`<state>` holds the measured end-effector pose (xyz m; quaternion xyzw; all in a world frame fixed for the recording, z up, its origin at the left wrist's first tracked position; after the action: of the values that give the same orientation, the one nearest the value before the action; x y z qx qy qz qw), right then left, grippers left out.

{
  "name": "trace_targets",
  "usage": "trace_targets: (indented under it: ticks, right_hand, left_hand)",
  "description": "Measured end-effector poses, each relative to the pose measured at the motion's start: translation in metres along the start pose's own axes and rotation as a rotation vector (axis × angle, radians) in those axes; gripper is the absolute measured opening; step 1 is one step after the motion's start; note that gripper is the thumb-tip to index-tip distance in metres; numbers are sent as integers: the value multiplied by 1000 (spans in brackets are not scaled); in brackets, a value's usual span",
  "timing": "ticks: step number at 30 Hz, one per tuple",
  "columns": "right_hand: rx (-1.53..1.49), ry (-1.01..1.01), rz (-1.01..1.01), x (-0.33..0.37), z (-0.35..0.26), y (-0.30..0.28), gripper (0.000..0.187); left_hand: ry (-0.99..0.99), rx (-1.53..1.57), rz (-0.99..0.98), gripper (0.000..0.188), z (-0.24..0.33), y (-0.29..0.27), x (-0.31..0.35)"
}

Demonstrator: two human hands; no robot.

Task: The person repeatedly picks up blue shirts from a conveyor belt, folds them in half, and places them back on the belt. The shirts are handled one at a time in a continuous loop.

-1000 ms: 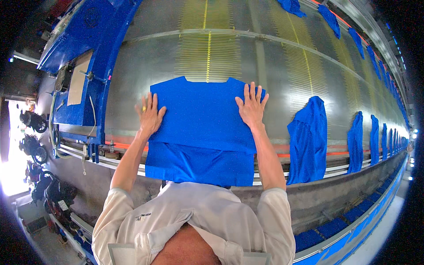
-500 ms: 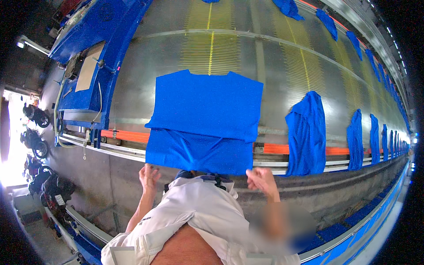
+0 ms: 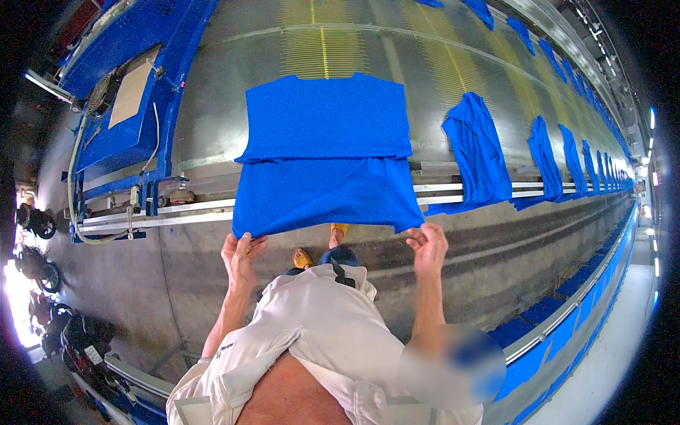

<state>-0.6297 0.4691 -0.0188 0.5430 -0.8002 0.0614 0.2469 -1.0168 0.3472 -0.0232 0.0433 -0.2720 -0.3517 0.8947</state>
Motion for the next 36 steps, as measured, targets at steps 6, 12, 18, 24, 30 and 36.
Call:
trace_targets:
  ticks: [6,12,18,24,30,36]
  right_hand:
    - [-39,-101,-79,28,-49,0,15]
    - [58,-300,-160,13,-88,32,21]
    - [234,-535,-362,-50,-64,93,34]
    - [1282,-818,-791,-96,-1,97,47]
    - [1717,-46,-971,-125,-6,158,83]
    - [1712,-9,-1110,-134,14,174,88]
  left_hand:
    - [94,29,-8,8,30,-15,25]
    - [170,2,-18,22,73,10,31]
    - [293,-224,-130,27,56,43,-59]
    - [642,-1351,-472,38,29,76,-106]
    - [160,-1704,-491,69,24,72,-149]
    - [-16,-1802,-755,80,19,101,-172]
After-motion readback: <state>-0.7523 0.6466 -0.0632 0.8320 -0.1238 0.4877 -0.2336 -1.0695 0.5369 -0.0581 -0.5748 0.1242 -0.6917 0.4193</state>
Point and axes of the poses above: each hand's wrist, its own x-axis away from the middle knuckle, its own y-axis out of the palm, z = x × y, the point moved 2 cm from there along -x, towards the middle knuckle, and after that the axes turned 1 degree about x, right-handed, at the moved point
